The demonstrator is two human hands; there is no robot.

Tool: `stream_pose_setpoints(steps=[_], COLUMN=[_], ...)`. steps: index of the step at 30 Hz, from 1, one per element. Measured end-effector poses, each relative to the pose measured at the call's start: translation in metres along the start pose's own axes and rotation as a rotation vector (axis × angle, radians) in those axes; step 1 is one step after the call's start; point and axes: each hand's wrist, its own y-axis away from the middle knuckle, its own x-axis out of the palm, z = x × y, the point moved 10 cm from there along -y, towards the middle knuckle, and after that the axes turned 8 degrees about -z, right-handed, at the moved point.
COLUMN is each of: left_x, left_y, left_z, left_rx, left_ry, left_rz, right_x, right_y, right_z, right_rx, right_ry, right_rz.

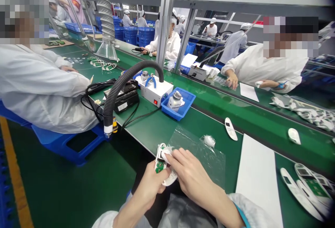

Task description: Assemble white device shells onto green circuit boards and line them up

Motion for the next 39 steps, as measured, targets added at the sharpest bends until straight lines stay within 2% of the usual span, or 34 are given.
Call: stream_pose_setpoints(steps=[6, 10, 13, 16, 19, 22, 25, 31, 35, 39], left_x=[0.003, -0.001, -0.003, 0.000, 0.002, -0.002, -0.010, -0.020, -0.021, -0.022], left_y=[0.001, -0.003, -0.005, -0.006, -0.007, -0.007, -0.007, -0.009, -0.010, -0.011], left_z=[-0.002, -0.004, -0.006, -0.006, -0.006, -0.007, -0.010, -0.007, -0.002, -0.003], left_rx=[0.007, 0.052, 0.083, 0.075, 0.045, 0.019, -0.003, -0.047, -0.068, -0.068], left_ry=[-0.046, -0.061, -0.062, -0.055, -0.052, -0.038, 0.016, 0.102, 0.113, 0.103], left_rz=[0.050, 0.001, -0.034, -0.015, 0.008, -0.011, -0.054, -0.084, -0.090, -0.110], right_x=[-0.006, -0.015, -0.014, -0.007, -0.013, -0.035, -0.053, -0.054, -0.067, -0.099], right_y=[-0.002, -0.004, -0.004, -0.005, -0.006, -0.003, 0.006, 0.024, 0.018, -0.008], right_z=[-0.003, -0.005, -0.006, -0.006, -0.012, -0.034, -0.071, -0.140, -0.175, -0.212], right_rx=[-0.015, -0.003, 0.056, 0.083, 0.087, 0.179, 0.344, 0.669, 0.699, 0.665], right_ry=[-0.201, -0.082, -0.135, -0.238, -0.187, -0.257, -0.382, -0.491, -0.480, -0.339], right_rz=[0.016, -0.060, -0.088, -0.059, -0.114, -0.279, -0.417, -0.483, -0.601, -0.809])
